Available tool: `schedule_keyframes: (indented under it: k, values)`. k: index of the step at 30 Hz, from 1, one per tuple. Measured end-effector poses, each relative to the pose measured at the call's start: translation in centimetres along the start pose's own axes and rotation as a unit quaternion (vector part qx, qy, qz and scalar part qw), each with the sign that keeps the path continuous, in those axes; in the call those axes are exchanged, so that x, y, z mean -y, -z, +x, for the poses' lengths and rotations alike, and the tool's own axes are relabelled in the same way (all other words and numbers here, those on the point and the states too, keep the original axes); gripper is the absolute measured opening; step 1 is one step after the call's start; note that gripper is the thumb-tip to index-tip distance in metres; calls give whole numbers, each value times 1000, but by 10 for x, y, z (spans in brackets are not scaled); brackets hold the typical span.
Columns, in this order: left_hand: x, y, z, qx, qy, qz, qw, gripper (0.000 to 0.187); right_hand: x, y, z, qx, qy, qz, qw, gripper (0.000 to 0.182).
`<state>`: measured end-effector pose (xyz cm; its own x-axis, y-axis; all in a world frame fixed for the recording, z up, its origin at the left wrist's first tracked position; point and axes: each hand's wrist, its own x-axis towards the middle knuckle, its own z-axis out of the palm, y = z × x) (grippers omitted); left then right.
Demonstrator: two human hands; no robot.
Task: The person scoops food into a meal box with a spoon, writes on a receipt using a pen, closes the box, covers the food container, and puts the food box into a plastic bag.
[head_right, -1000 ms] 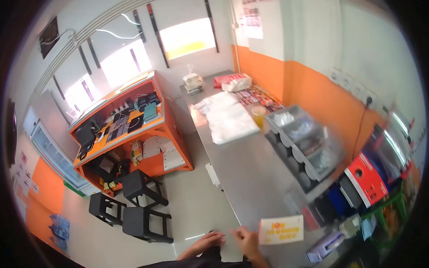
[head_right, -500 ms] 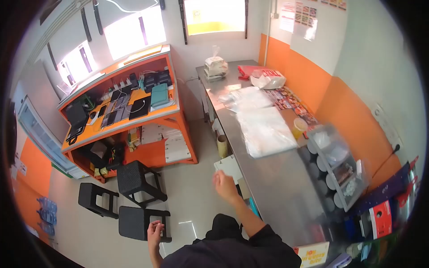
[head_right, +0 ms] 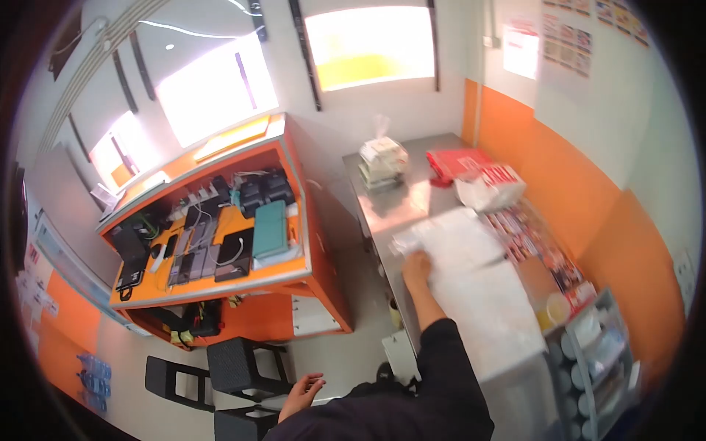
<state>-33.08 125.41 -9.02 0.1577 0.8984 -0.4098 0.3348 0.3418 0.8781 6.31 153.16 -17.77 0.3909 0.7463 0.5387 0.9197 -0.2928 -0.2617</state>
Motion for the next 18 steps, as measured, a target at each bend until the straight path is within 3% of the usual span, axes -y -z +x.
schedule_keyframes:
  k: [3, 5, 6, 8, 9, 11, 15, 17, 18]
  values:
    - [-19, 14, 46, -4, -27, 36, 999, 40, -1, -25, 21, 234, 30, -153, 960, 18]
    - [-26, 21, 70, -8, -23, 96, 995, 43, 4, 0, 15, 218, 141, -172, 950, 18]
    - [-25, 23, 81, -15, -21, 89, 996, 43, 5, 0, 15, 217, 151, -171, 949, 18]
    - [-23, 28, 105, 7, -28, 92, 995, 44, 0, -5, 20, 161, 22, -125, 979, 10]
    - [-27, 29, 116, 5, -31, 89, 996, 44, -5, 1, 30, 158, 25, -125, 979, 10]
    - [-37, 29, 132, 48, -36, 108, 992, 44, -14, 20, 38, 174, -62, -55, 981, 10]
    - [-48, 27, 168, 88, -75, 99, 988, 45, -15, 26, 26, 153, -52, -38, 986, 13]
    - [-51, 27, 183, 128, -125, 103, 979, 45, -5, 25, 11, 67, -17, -184, 981, 15]
    - [-50, 26, 191, 130, -127, 98, 979, 45, -6, 27, 10, 65, -14, -188, 980, 15]
